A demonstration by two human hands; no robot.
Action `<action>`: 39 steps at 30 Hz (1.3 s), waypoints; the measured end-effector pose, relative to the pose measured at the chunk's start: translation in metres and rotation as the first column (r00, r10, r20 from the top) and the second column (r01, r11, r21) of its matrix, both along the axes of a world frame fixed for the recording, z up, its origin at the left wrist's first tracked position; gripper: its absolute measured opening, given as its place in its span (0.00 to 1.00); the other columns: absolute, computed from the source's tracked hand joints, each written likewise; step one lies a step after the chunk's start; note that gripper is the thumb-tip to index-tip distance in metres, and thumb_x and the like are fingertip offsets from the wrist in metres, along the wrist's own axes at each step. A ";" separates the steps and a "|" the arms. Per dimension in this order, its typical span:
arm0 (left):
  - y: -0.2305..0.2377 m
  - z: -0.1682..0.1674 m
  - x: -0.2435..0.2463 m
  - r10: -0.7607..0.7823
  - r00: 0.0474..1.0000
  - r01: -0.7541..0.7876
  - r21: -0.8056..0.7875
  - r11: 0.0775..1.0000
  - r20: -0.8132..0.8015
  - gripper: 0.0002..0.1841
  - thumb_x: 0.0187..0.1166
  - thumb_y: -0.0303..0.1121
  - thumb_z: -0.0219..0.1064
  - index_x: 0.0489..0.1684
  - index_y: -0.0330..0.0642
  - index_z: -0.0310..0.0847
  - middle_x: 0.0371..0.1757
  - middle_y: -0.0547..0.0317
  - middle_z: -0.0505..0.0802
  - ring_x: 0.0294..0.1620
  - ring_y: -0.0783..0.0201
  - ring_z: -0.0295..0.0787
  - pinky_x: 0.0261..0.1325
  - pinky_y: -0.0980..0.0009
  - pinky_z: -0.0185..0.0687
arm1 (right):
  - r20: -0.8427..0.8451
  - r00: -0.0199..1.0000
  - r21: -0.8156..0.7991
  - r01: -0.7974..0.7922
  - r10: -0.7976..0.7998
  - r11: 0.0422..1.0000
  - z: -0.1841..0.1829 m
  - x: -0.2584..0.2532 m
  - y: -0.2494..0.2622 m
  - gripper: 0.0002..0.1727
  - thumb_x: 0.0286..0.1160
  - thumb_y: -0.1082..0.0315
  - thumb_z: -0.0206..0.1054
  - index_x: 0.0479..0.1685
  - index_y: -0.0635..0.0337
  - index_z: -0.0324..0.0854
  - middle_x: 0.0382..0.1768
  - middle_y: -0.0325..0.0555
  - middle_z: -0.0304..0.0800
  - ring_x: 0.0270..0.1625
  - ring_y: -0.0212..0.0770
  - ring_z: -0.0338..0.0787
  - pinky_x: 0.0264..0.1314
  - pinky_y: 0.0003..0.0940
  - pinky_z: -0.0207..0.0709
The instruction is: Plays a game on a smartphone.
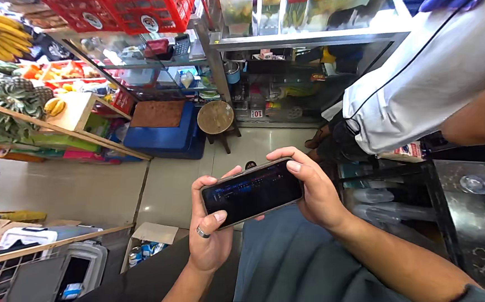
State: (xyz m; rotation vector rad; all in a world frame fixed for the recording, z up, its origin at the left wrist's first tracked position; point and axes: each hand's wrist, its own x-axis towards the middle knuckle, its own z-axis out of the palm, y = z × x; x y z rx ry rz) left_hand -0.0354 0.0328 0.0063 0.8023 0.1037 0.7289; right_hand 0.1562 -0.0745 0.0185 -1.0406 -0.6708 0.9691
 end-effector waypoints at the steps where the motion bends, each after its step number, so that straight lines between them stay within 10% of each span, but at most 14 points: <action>1: -0.001 -0.001 0.000 -0.005 1.000 0.006 -0.016 1.000 0.006 0.25 0.77 0.31 0.65 0.74 0.55 0.68 0.81 0.36 0.76 0.74 0.32 0.80 0.53 0.39 0.89 | 0.001 1.000 0.003 0.014 -0.014 1.000 -0.001 -0.002 0.000 0.21 0.89 0.56 0.47 0.65 0.55 0.81 0.51 0.51 0.90 0.55 0.42 0.91 0.61 0.41 0.86; 21: -0.005 -0.001 -0.001 -0.014 1.000 0.013 0.051 0.999 0.016 0.26 0.75 0.26 0.61 0.74 0.55 0.66 0.81 0.36 0.75 0.73 0.33 0.81 0.53 0.41 0.89 | 0.017 0.993 -0.025 0.116 -0.115 0.993 0.000 -0.009 0.000 0.15 0.88 0.66 0.50 0.58 0.55 0.83 0.45 0.50 0.89 0.46 0.40 0.90 0.51 0.38 0.88; 31: 0.000 0.001 -0.002 -0.056 0.997 0.056 -0.004 0.998 0.060 0.31 0.76 0.30 0.64 0.80 0.63 0.63 0.82 0.36 0.74 0.74 0.30 0.79 0.57 0.37 0.86 | -0.105 0.989 0.099 -0.093 0.103 0.991 -0.003 0.000 -0.008 0.26 0.86 0.53 0.47 0.80 0.45 0.71 0.60 0.52 0.85 0.61 0.43 0.88 0.65 0.45 0.84; 35: 0.000 0.001 -0.003 -0.073 0.995 0.073 -0.005 0.997 0.075 0.31 0.76 0.28 0.62 0.81 0.63 0.63 0.84 0.36 0.72 0.74 0.30 0.79 0.59 0.37 0.85 | -0.149 0.979 0.121 -0.121 0.139 0.985 -0.001 -0.001 -0.008 0.24 0.85 0.57 0.48 0.78 0.44 0.70 0.58 0.54 0.86 0.54 0.45 0.92 0.46 0.41 0.91; 39: -0.001 0.003 -0.003 -0.101 0.991 0.101 0.001 0.995 0.089 0.33 0.76 0.28 0.62 0.83 0.65 0.62 0.85 0.37 0.71 0.74 0.29 0.78 0.61 0.36 0.84 | -0.159 0.980 0.116 -0.104 0.122 0.988 0.000 -0.001 -0.009 0.22 0.85 0.58 0.47 0.74 0.43 0.73 0.55 0.52 0.87 0.53 0.43 0.92 0.50 0.42 0.90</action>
